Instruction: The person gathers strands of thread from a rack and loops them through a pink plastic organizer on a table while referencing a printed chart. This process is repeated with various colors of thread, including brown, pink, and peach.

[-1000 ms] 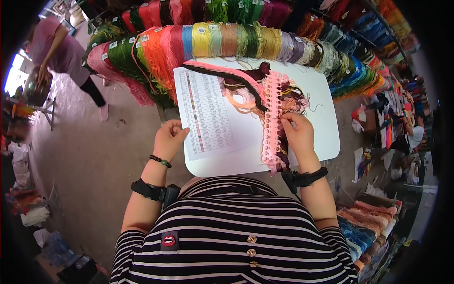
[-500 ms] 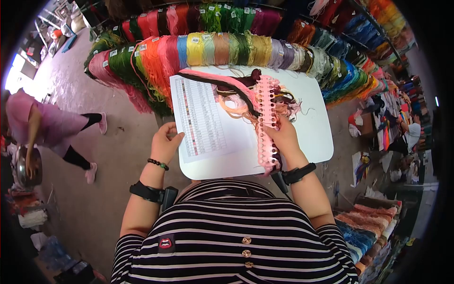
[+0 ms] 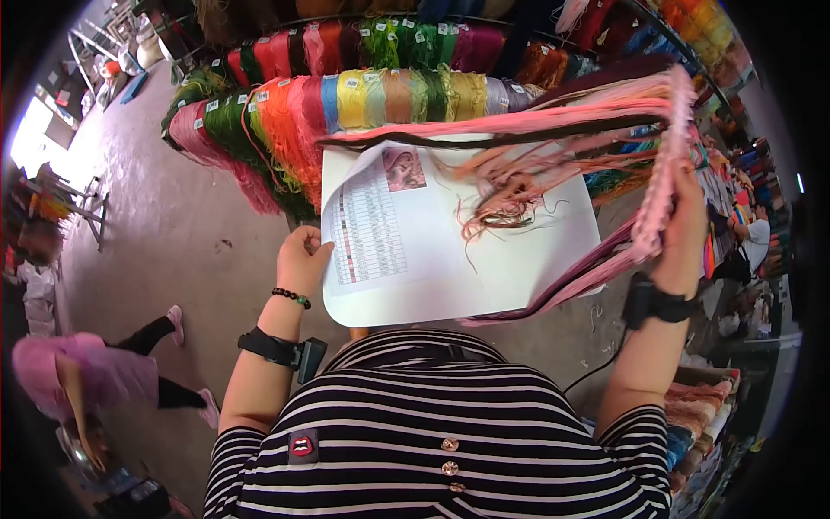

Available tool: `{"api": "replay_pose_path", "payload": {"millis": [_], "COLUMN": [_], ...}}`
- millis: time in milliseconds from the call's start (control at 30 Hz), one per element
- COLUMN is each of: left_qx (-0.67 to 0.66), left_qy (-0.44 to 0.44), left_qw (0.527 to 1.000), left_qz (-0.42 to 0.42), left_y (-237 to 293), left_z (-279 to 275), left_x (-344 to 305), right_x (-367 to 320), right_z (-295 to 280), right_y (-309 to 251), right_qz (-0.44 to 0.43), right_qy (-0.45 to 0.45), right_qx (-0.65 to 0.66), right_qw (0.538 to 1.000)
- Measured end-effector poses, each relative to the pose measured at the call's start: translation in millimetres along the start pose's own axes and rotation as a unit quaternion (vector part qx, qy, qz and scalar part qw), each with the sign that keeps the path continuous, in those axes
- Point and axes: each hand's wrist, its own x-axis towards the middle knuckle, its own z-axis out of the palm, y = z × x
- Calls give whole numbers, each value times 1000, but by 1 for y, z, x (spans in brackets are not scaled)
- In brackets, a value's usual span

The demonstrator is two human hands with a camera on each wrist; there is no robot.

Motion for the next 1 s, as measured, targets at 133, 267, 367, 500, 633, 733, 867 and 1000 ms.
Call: {"api": "replay_pose_path", "payload": {"millis": [133,267,367,500,633,733,867,1000], "left_qx": [-19,13,40,33,52,113,142,180], "left_qy": [1,-2,-1,-1,10,22,-12,-71], "left_qw": [1000,1000,999,999,998,981,973,899], "left_qz": [-9,-7,0,-2,31,156,179,393], "left_y": [2,2,-1,-2,-11,-9,-1,21], "left_z": [2,1,1,4,0,-2,0,-4], "left_x": [-1,-1,3,8,8,14,27,55], "right_x": [21,10,-2,-47,-104,-129,-143,-148], "right_z": [-24,-9,15,76,110,118,135,170], "right_y": [-38,-21,30,126,196,227,223,197], "right_qz": [-23,-51,19,78,235,-9,44,-73], "right_qy": [110,53,23,-68,-80,-90,-90,-64], "right_qx": [109,72,16,70,-33,-269,-212,-228], "right_qw": [988,995,999,992,968,959,972,969]}}
